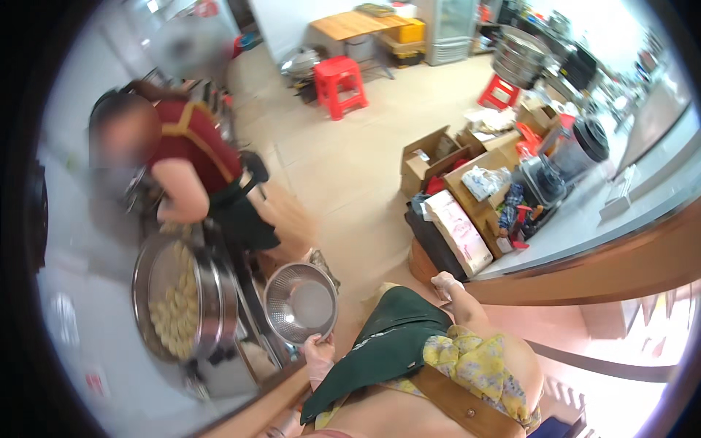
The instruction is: Preparing and kneading dough, weighing ingredients like beans and milk, and using a dough roller.
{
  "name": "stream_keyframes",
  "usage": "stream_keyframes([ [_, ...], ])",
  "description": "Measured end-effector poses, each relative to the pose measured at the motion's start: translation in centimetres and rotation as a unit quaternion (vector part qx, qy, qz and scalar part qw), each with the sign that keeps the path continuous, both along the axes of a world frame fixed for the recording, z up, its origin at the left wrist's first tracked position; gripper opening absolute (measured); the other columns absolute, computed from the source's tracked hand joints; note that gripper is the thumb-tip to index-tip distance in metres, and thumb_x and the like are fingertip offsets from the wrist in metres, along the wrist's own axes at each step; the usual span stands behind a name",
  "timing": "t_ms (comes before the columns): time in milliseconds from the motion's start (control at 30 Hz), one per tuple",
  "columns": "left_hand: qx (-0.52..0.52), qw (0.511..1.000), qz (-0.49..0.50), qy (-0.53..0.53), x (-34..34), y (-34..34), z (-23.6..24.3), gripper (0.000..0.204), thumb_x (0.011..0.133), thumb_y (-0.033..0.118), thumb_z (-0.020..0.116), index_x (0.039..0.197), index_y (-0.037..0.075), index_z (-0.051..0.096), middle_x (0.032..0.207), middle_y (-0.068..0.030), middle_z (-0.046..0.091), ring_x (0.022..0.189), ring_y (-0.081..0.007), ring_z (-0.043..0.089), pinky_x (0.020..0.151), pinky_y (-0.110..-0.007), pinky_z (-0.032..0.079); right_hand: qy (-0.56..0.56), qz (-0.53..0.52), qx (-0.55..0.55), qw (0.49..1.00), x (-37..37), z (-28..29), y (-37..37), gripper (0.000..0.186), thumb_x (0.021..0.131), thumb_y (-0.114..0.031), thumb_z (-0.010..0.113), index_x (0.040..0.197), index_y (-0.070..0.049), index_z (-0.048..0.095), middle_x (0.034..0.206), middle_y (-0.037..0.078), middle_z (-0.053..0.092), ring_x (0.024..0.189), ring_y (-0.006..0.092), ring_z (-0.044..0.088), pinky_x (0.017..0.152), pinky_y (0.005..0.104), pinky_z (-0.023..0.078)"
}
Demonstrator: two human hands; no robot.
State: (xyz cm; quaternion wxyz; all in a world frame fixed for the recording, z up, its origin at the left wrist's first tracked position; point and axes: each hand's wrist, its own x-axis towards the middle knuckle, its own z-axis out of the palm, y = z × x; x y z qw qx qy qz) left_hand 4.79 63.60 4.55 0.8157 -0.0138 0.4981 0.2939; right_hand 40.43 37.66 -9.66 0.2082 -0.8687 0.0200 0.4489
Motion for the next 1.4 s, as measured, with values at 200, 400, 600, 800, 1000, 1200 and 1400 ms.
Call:
stream_keyframes([
  [200,0.030,0.990,-0.120,-0.064,12.6,12.7,-3.2,0.031,0.068,-0.002,0.055,0.098,0.003,0.056,0.106,-0.0107,0.060,0.098,-0.0252,0.056,0.089,-0.041,0.047,0.054,-0.138,-0.048,0.988,3.4,0.0,0.7,0.027,0.083,-0.027,0.059,0.087,-0.001,0.067,0.081,0.012,0.067,0.070,0.0240,0.064,0.062,0.0375,0.050],
  [400,0.027,0.982,-0.158,-0.097,30.1,20.7,-1.3,0.026,0.073,0.000,0.056,0.099,0.004,0.055,0.101,-0.0097,0.061,0.094,-0.0247,0.059,0.085,-0.041,0.050,0.067,-0.217,0.023,0.973,13.6,0.1,9.4,0.031,0.087,-0.033,0.058,0.098,-0.005,0.064,0.087,0.008,0.068,0.074,0.0201,0.064,0.064,0.0364,0.049],
  [600,0.015,0.987,-0.139,-0.085,40.5,28.6,0.5,0.026,0.074,0.000,0.052,0.100,0.000,0.056,0.104,-0.0124,0.062,0.091,-0.0263,0.061,0.083,-0.041,0.052,-0.001,-0.082,0.189,0.979,29.3,-2.3,24.7,0.029,0.088,-0.027,0.061,0.099,0.000,0.065,0.083,0.007,0.066,0.071,0.0143,0.062,0.062,0.0278,0.049],
  [800,0.003,0.993,-0.101,-0.056,46.4,35.9,-3.3,0.031,0.075,-0.001,0.048,0.106,-0.005,0.052,0.110,-0.0173,0.059,0.099,-0.0298,0.060,0.085,-0.040,0.054,-0.049,0.047,0.198,0.978,38.8,1.4,42.2,0.032,0.084,-0.031,0.055,0.099,-0.004,0.066,0.081,0.006,0.062,0.075,0.0180,0.055,0.068,0.0325,0.045],
  [1000,-0.037,0.985,-0.131,-0.104,59.1,47.3,-2.5,0.025,0.078,0.002,0.050,0.103,-0.004,0.050,0.106,-0.0184,0.058,0.094,-0.0282,0.060,0.081,-0.034,0.055,-0.097,0.358,-0.006,0.929,46.5,0.2,44.6,0.033,0.084,-0.030,0.054,0.104,-0.005,0.061,0.098,0.013,0.064,0.092,0.0278,0.058,0.079,0.0388,0.047],
  [1200,0.019,0.989,-0.137,-0.052,70.8,59.8,-0.3,0.020,0.077,0.002,0.053,0.098,0.001,0.051,0.098,-0.0142,0.057,0.087,-0.0271,0.059,0.074,-0.035,0.055,0.128,-0.175,0.027,0.976,54.3,3.1,54.2,0.031,0.084,-0.030,0.056,0.100,-0.003,0.058,0.088,0.012,0.061,0.086,0.0268,0.058,0.071,0.0384,0.048],
  [1400,0.036,0.992,-0.115,-0.036,78.0,69.6,-3.0,0.021,0.079,0.002,0.052,0.099,-0.001,0.051,0.101,-0.0148,0.059,0.092,-0.0293,0.060,0.076,-0.041,0.058,0.168,-0.207,0.071,0.961,62.1,-2.3,51.6,0.032,0.085,-0.029,0.055,0.100,-0.001,0.058,0.087,0.012,0.061,0.083,0.0267,0.059,0.068,0.0382,0.048],
])
